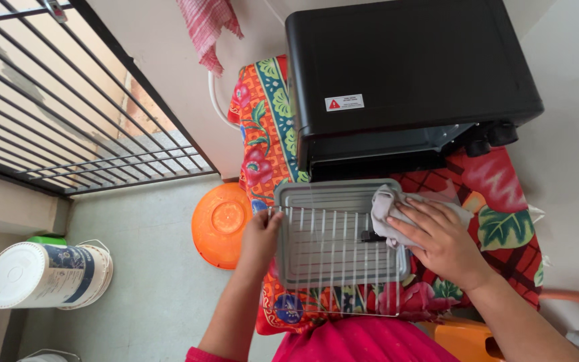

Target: The person wipes the interior and exterior surfaces of a small black toaster oven using a cloth. They remove the wire rack and baking tray, wipe each component separately, and then place them back inside the appliance.

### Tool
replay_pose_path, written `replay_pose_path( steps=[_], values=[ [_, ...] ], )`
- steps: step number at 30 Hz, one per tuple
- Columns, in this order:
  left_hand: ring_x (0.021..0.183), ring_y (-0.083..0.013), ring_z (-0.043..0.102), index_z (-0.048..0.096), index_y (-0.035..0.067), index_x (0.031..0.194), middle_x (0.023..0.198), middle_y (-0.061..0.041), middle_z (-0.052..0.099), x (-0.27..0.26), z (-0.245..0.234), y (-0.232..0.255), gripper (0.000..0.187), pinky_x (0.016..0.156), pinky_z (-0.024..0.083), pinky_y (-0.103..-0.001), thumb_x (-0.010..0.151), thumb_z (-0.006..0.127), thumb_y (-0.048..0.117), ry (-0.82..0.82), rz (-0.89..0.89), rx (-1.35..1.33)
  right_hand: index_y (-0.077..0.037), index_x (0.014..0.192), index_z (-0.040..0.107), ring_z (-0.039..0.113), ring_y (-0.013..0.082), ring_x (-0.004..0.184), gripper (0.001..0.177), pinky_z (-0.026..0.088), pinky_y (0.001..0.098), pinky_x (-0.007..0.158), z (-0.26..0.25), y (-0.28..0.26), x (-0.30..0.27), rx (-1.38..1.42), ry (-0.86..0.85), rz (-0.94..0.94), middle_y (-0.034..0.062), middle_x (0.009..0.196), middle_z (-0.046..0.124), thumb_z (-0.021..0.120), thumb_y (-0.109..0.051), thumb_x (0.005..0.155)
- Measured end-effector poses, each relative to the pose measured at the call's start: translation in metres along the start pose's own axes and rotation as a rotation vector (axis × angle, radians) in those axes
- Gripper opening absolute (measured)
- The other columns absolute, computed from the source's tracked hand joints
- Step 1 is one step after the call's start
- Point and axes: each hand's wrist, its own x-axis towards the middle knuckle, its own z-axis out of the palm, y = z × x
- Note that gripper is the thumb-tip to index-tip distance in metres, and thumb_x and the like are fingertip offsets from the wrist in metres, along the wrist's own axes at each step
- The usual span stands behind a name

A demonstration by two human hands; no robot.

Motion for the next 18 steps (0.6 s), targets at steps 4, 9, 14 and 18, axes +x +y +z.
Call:
replay_pose_path(
  steps=[4,9,14,18],
  values=[
    [0.084,-0.0114,0.064,0.069,0.002,0.112,0.093,-0.004,0.073,0.005,-0.027,0.001,0.035,0.077,0.052,-0.03,0.1,0.059,0.033,-0.037,-0.047,0.006,-0.019,0.13,0.066,0.059,0.0286,0.125,0.06,0.044,0.0476,0.108,0.006,-0.001,-0.006,-0.055,0.082,-0.035,0.0065,0.129,0.066,0.078,-0.01,0.072],
    [0.093,-0.0176,0.065,0.067,0.003,0.123,0.103,-0.008,0.072,-0.007,-0.063,0.014,0.039,0.083,0.052,-0.034,0.101,0.057,0.034,-0.044,-0.173,-0.137,-0.018,0.126,0.067,0.062,0.0278,0.114,0.058,0.047,0.047,0.102,0.012,0.002,-0.014,0.016,0.186,-0.051,0.0061,0.118,0.066,0.078,-0.005,0.071],
    [0.124,-0.0232,0.06,0.058,0.008,0.144,0.137,-0.012,0.066,-0.039,-0.129,0.036,0.053,0.102,0.045,-0.038,0.099,0.059,0.036,0.242,-0.187,-0.092,-0.01,0.117,0.066,0.065,0.0313,0.101,0.053,0.05,0.0473,0.088,0.016,0.015,-0.023,0.108,0.222,0.075,0.0084,0.109,0.068,0.077,0.0,0.066],
    [0.124,-0.0246,0.058,0.055,0.011,0.146,0.136,-0.012,0.064,-0.059,-0.197,0.06,0.053,0.101,0.045,-0.043,0.1,0.059,0.036,0.393,-0.212,-0.151,-0.008,0.115,0.065,0.065,0.0333,0.1,0.044,0.051,0.0467,0.089,0.026,0.021,-0.03,0.151,0.279,0.265,0.0103,0.106,0.069,0.075,-0.001,0.072]
  ],
)
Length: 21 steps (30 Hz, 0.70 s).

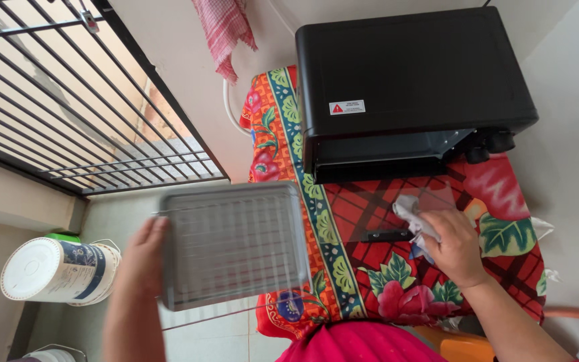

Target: The person wipes the interior and exterior surfaces of a small black toaster oven using a cloth. They remove the wire rack and baking tray, wipe each component separately, and then place them back inside the appliance.

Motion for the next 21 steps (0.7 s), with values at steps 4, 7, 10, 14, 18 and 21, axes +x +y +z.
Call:
replay_pose_path(
  steps=[4,7,10,14,18,21],
  values=[
    [0.106,-0.0215,0.063,0.06,0.003,0.137,0.12,-0.009,0.067,-0.019,-0.028,0.029,0.04,0.089,0.052,-0.04,0.107,0.053,0.028,-0.184,0.138,-0.384,-0.006,0.116,0.065,0.071,0.0202,0.092,0.023,0.056,0.0362,0.081,0.008,0.011,0.0,0.146,-0.021,0.479,0.008,0.105,0.07,0.069,-0.016,0.096],
    [0.103,-0.0165,0.067,0.061,0.005,0.133,0.116,-0.005,0.07,-0.032,-0.001,0.059,0.035,0.089,0.056,-0.035,0.106,0.05,0.026,-0.258,0.151,-0.482,-0.001,0.123,0.062,0.067,0.0208,0.102,0.029,0.052,0.0366,0.091,-0.001,0.01,0.018,0.309,0.201,0.591,0.0112,0.109,0.069,0.064,-0.025,0.106],
    [0.104,-0.0172,0.067,0.06,0.002,0.132,0.118,-0.007,0.07,-0.042,0.048,0.093,0.034,0.091,0.055,-0.036,0.107,0.053,0.023,-0.393,0.155,-0.559,0.0,0.143,0.054,0.058,0.0197,0.124,0.038,0.048,0.0347,0.109,-0.026,-0.002,0.05,0.713,0.434,0.493,0.0092,0.134,0.063,0.059,-0.028,0.118],
    [0.108,-0.0244,0.071,0.059,0.0,0.13,0.12,-0.013,0.071,-0.055,0.119,0.137,0.035,0.093,0.06,-0.042,0.104,0.049,0.022,-0.542,0.202,-0.586,-0.003,0.158,0.038,0.058,0.0208,0.137,0.051,0.051,0.0382,0.121,-0.071,-0.03,0.089,1.185,0.515,0.332,0.0091,0.15,0.055,0.058,-0.029,0.12],
    [0.105,-0.0258,0.072,0.053,0.004,0.134,0.121,-0.015,0.069,-0.047,0.191,0.174,0.037,0.089,0.062,-0.045,0.102,0.049,0.022,-0.535,0.255,-0.594,-0.003,0.158,0.037,0.062,0.0201,0.129,0.052,0.055,0.0384,0.115,-0.096,-0.055,0.118,1.218,0.51,0.378,0.0108,0.145,0.057,0.057,-0.029,0.117],
    [0.1,-0.0244,0.07,0.052,0.003,0.132,0.118,-0.017,0.067,-0.027,0.246,0.191,0.035,0.084,0.061,-0.043,0.103,0.049,0.023,-0.467,0.318,-0.522,-0.007,0.153,0.039,0.064,0.017,0.115,0.053,0.058,0.0354,0.1,-0.097,-0.06,0.14,1.136,0.489,0.565,0.0067,0.134,0.061,0.056,-0.027,0.108]
  ],
)
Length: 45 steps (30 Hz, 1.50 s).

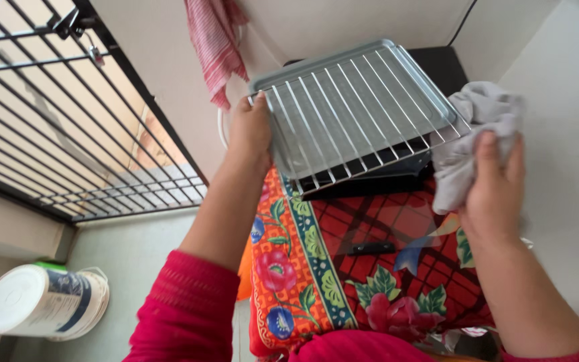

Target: The person wipes the interior and exterior surfaces of a small black toaster oven using a cloth. They remove the wire rack and baking tray, wipe each component separately, and then place them back inside the appliance.

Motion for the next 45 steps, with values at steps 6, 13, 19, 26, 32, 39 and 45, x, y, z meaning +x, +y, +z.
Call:
replay_pose_path(
  steps=[6,13,19,26,32,39,45],
  values=[
    [0.094,-0.0286,0.068,0.056,-0.001,0.127,0.112,-0.022,0.068,0.07,0.04,-0.047,0.035,0.08,0.055,-0.042,0.105,0.052,0.027,0.055,0.057,0.278,0.001,0.143,0.055,0.064,0.013,0.105,0.043,0.054,0.0286,0.092,-0.008,0.019,0.037,-0.2,-0.032,-0.03,0.0059,0.121,0.066,0.065,-0.016,0.105],
    [0.101,-0.0435,0.07,0.063,0.001,0.118,0.109,-0.025,0.071,0.107,0.06,-0.056,0.04,0.087,0.056,-0.049,0.104,0.051,0.037,0.168,0.195,0.823,0.003,0.14,0.059,0.064,0.0113,0.108,0.042,0.052,0.0266,0.094,-0.021,0.04,0.044,-0.329,0.012,-0.028,0.0063,0.124,0.067,0.066,-0.013,0.102],
    [0.106,-0.0448,0.068,0.071,0.007,0.109,0.108,-0.022,0.072,0.093,0.071,-0.02,0.038,0.091,0.054,-0.053,0.1,0.052,0.039,0.191,0.281,1.251,0.002,0.142,0.059,0.063,0.0111,0.11,0.045,0.05,0.0257,0.095,-0.017,0.041,0.043,-0.477,0.002,-0.089,0.006,0.124,0.068,0.066,-0.014,0.101],
    [0.102,-0.0448,0.069,0.071,0.008,0.107,0.106,-0.023,0.072,0.074,0.078,-0.008,0.033,0.09,0.054,-0.053,0.099,0.054,0.035,0.207,0.341,1.297,-0.002,0.145,0.058,0.064,0.0158,0.115,0.047,0.05,0.0299,0.099,-0.014,0.037,0.037,-0.602,-0.024,-0.127,0.0097,0.128,0.067,0.066,-0.017,0.101],
    [0.099,-0.0439,0.069,0.07,0.004,0.103,0.107,-0.021,0.071,0.079,0.069,-0.025,0.022,0.085,0.056,-0.053,0.094,0.061,0.022,0.198,0.502,1.32,-0.006,0.146,0.058,0.063,0.0201,0.123,0.048,0.049,0.0337,0.103,-0.013,0.034,0.033,-0.687,-0.042,-0.158,0.0119,0.134,0.064,0.066,-0.018,0.1],
    [0.108,-0.0438,0.066,0.07,0.002,0.106,0.115,-0.021,0.067,0.076,0.06,-0.031,0.021,0.094,0.053,-0.049,0.093,0.065,0.018,0.172,0.594,1.304,-0.003,0.14,0.06,0.06,0.0225,0.122,0.041,0.047,0.0354,0.104,-0.019,0.041,0.04,-0.715,-0.039,-0.174,0.0127,0.134,0.06,0.065,-0.018,0.102],
    [0.132,-0.0469,0.044,0.052,-0.002,0.142,0.144,-0.026,0.048,0.05,0.056,-0.048,0.062,0.109,0.04,-0.053,0.088,0.069,0.023,0.053,0.781,1.159,0.004,0.138,0.057,0.049,0.0299,0.136,0.031,0.043,0.0422,0.118,-0.021,0.03,0.04,-0.85,0.061,-0.523,0.0183,0.145,0.041,0.064,-0.012,0.112]
  ],
)
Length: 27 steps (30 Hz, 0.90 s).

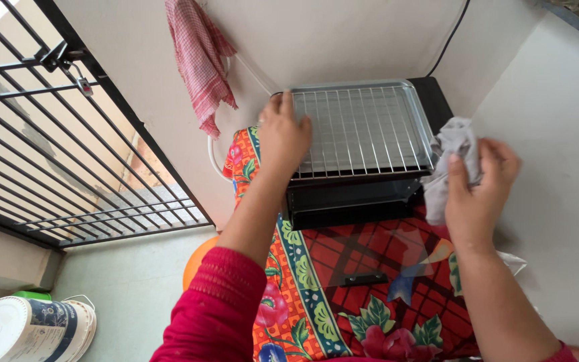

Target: The person wipes the interior and exterior surfaces of a small black toaster oven using a cloth. They remove the wire rack and baking tray, wipe each component separately, and then place them back inside the appliance.

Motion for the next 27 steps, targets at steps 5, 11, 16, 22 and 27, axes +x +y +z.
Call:
replay_pose_path(
  steps=[5,11,16,22,27],
  values=[
    [0.148,-0.0464,0.026,0.049,0.0,0.143,0.162,-0.024,0.027,-0.015,0.013,0.004,0.061,0.114,0.027,-0.062,0.091,0.064,0.027,-0.204,0.008,0.125,-0.001,0.143,0.058,0.045,0.0323,0.142,0.032,0.044,0.0425,0.123,0.02,-0.036,0.014,-0.044,0.023,-0.264,0.0186,0.151,0.041,0.065,-0.006,0.112],
    [0.149,-0.0498,0.03,0.046,-0.008,0.145,0.164,-0.027,0.028,-0.019,0.03,-0.006,0.061,0.119,0.029,-0.059,0.095,0.055,0.025,-0.138,0.079,0.201,-0.019,0.137,0.063,0.047,0.0261,0.138,0.041,0.034,0.0528,0.112,0.096,-0.042,0.037,-0.392,-0.719,-0.627,0.0043,0.149,0.055,0.056,-0.033,0.098],
    [0.148,-0.0499,0.031,0.044,-0.01,0.145,0.162,-0.029,0.028,-0.023,0.031,0.002,0.062,0.119,0.026,-0.059,0.095,0.052,0.026,-0.135,0.085,0.255,-0.019,0.143,0.061,0.046,0.0283,0.143,0.043,0.035,0.0478,0.118,0.119,0.006,0.098,-0.468,-0.682,-0.398,0.0046,0.156,0.053,0.046,-0.03,0.105],
    [0.147,-0.0505,0.031,0.045,-0.007,0.147,0.161,-0.029,0.03,-0.025,0.022,0.007,0.061,0.12,0.025,-0.059,0.096,0.05,0.025,-0.084,0.107,0.224,-0.018,0.132,0.07,0.052,0.028,0.138,0.034,0.035,0.0488,0.12,0.157,-0.02,0.073,-0.317,-0.619,-0.55,0.0044,0.144,0.063,0.055,-0.021,0.102],
    [0.148,-0.0483,0.033,0.047,-0.006,0.147,0.162,-0.029,0.032,-0.029,0.023,0.01,0.059,0.121,0.025,-0.058,0.096,0.049,0.024,-0.075,0.103,0.263,-0.016,0.13,0.072,0.056,0.0338,0.126,0.041,0.04,0.048,0.11,0.133,-0.011,0.091,-0.467,-0.486,-0.376,0.0058,0.14,0.066,0.059,-0.007,0.092]
  ],
)
